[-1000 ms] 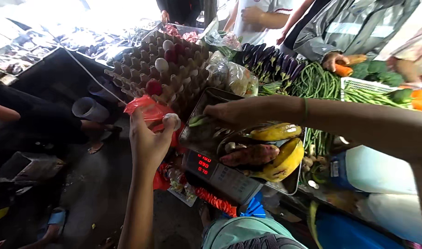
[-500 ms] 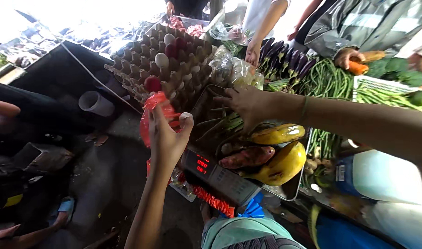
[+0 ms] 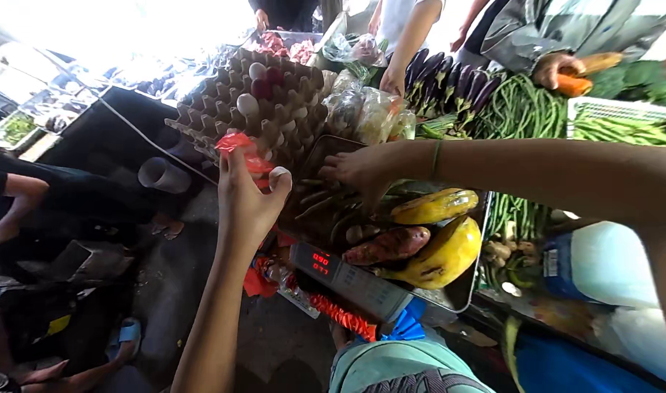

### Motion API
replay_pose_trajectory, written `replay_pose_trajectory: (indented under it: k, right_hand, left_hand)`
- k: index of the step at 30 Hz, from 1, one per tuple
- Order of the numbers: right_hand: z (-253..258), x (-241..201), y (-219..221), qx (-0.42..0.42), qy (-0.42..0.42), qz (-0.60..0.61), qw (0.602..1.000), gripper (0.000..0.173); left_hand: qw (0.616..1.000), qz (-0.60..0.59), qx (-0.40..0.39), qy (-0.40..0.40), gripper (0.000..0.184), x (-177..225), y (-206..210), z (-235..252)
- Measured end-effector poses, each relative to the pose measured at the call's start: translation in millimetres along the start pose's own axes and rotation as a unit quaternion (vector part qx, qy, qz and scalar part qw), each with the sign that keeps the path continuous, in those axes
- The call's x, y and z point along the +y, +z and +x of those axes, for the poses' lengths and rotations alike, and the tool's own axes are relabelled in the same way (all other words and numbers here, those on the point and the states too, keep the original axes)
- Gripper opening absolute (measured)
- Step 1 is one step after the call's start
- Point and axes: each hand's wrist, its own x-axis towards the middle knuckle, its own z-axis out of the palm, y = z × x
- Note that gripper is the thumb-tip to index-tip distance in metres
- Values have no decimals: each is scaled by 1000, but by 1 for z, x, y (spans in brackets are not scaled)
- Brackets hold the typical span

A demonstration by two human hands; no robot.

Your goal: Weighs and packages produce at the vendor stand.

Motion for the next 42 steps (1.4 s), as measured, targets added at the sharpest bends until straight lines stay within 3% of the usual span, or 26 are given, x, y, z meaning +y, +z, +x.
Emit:
replay_pose_trajectory:
  k: [8, 16, 19, 22, 25, 28, 33, 36, 42]
  right_hand:
    - [-1, -12, 13, -32, -30, -59, 997, 89]
    - [-20, 0, 22, 37, -43, 24, 998, 75]
    - [-32, 10, 11, 122, -80, 114, 983, 58]
    - [-35, 20, 3, 274, -155, 177, 933, 50]
    - [-35, 16, -8, 343, -171, 200, 902, 48]
    - [-39, 12, -24, 373, -189, 194, 888, 46]
    - [-44, 13, -25, 234, -140, 151, 950, 44]
    - [-33, 17, -10, 174, -121, 163, 964, 44]
    - [-24, 33, 12, 26, -25, 90, 995, 78]
  left_hand:
    - [1000, 12, 1, 13, 62, -1, 4, 0]
    - [1000, 9, 1, -8, 63, 4, 12, 12]
    - [997, -48, -7, -63, 72, 1, 12, 24]
    - [980, -171, -14, -98, 70, -11, 21, 34]
    - [955, -275, -12, -107, 63, -15, 32, 36]
    - [954, -277, 4, -112, 64, -10, 36, 34]
    - [954, -285, -2, -93, 53, -17, 39, 29]
    - [962, -254, -13, -101, 54, -20, 43, 25]
    - [969, -197, -23, -146, 65, -24, 51, 19]
